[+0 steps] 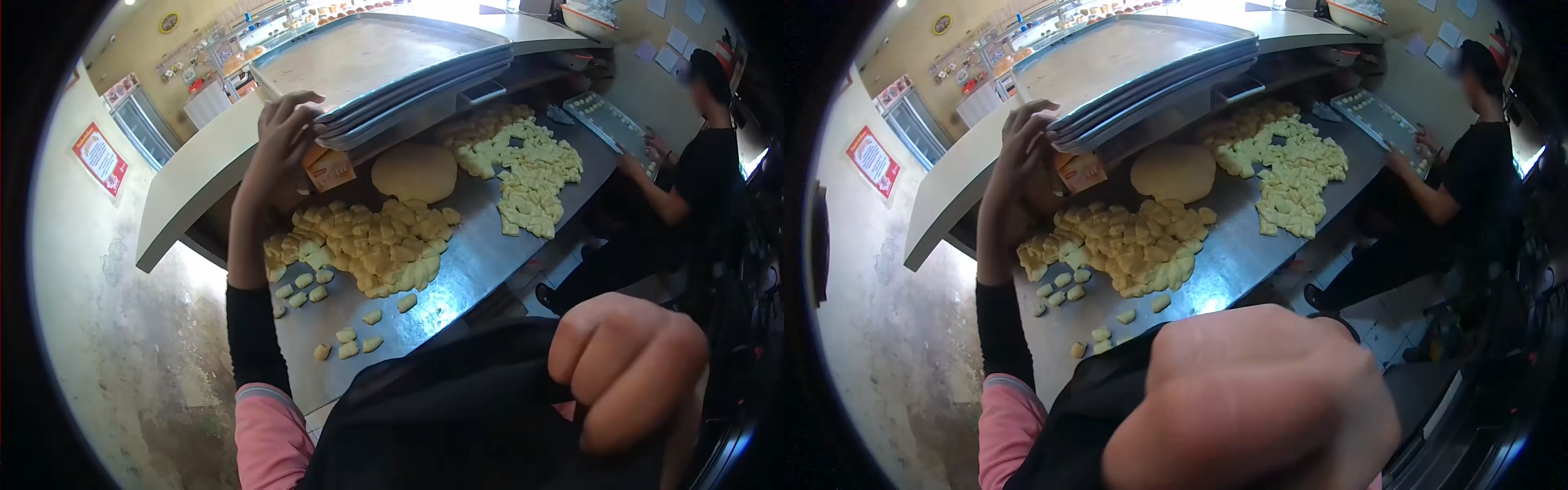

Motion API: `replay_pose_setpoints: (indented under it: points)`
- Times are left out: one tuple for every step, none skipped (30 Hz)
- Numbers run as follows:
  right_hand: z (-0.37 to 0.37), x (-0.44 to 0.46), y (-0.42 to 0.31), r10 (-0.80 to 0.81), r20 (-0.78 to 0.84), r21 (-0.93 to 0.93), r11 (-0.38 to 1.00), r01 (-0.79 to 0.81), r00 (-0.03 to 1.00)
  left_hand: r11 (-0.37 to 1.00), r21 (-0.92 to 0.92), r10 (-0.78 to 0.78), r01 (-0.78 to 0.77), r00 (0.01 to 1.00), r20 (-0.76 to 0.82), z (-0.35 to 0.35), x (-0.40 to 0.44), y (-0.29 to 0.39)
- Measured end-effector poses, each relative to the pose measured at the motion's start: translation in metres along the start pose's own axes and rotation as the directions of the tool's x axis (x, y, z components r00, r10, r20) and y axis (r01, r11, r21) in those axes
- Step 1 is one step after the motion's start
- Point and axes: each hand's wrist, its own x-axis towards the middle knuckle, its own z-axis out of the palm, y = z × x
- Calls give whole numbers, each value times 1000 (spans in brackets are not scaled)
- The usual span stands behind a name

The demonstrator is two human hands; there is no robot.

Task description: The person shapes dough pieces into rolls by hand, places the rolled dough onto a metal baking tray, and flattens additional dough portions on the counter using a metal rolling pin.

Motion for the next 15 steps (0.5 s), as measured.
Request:
replay_pose_setpoints:
  points:
    - [1, 1, 1, -62, -66, -2, 998, 62, 996, 996, -89, 10, -7, 999, 31, -5, 2, -2]
    - [2, 2, 2, -123, -132, -12, 992, 123, 983, 996, -83, 34, -33, 999, 11, -8, 5, -2]
    - [-15, 20, 15, -354, 100, 91, 934, 345, 930, 996, -83, 37, -35, 999, 16, -9, 7, -4]
    - [-31, 38, 28, -568, 296, 242, 822, 515, 768, 996, -81, 39, -37, 999, 21, -11, 9, -6]
    - [-29, 40, 32, -635, 297, 322, 770, 551, 713, 996, -78, 40, -38, 999, 24, -13, 12, -6]
    - [-27, 42, 35, -697, 296, 403, 711, 577, 653, 995, -98, 34, -34, 999, -7, -15, 14, 0]
    - [-25, 44, 39, -754, 293, 482, 647, 591, 588, 997, -79, 24, -25, 1000, -19, -15, 15, 1]
    - [-23, 42, 38, -773, 243, 445, 625, 642, 586, 998, -58, 13, -15, 999, -31, -14, 14, 0]
    - [-18, 38, 40, -774, 168, 432, 614, 660, 610, 999, -36, 4, -5, 999, -46, -14, 13, -1]
    - [-12, 35, 43, -770, 91, 415, 606, 678, 632, 999, 25, 35, -33, 997, -75, -11, 12, -5]
    - [-6, 31, 45, -761, 15, 397, 600, 694, 649, 995, 85, 66, -57, 992, -105, -7, 11, -8]
    - [-9, 29, 45, -737, 46, 399, 632, 664, 674, 986, 147, 98, -78, 986, -137, -5, 11, -9]
    - [-12, 27, 44, -713, 76, 397, 663, 635, 697, 981, 177, 103, -75, 982, -156, -2, 10, -9]
    - [-16, 25, 44, -688, 105, 396, 691, 604, 718, 975, 209, 109, -72, 978, -175, -2, 11, -6]
    - [-18, 24, 44, -663, 134, 397, 717, 573, 737, 967, 246, 116, -66, 974, -194, -3, 12, -5]
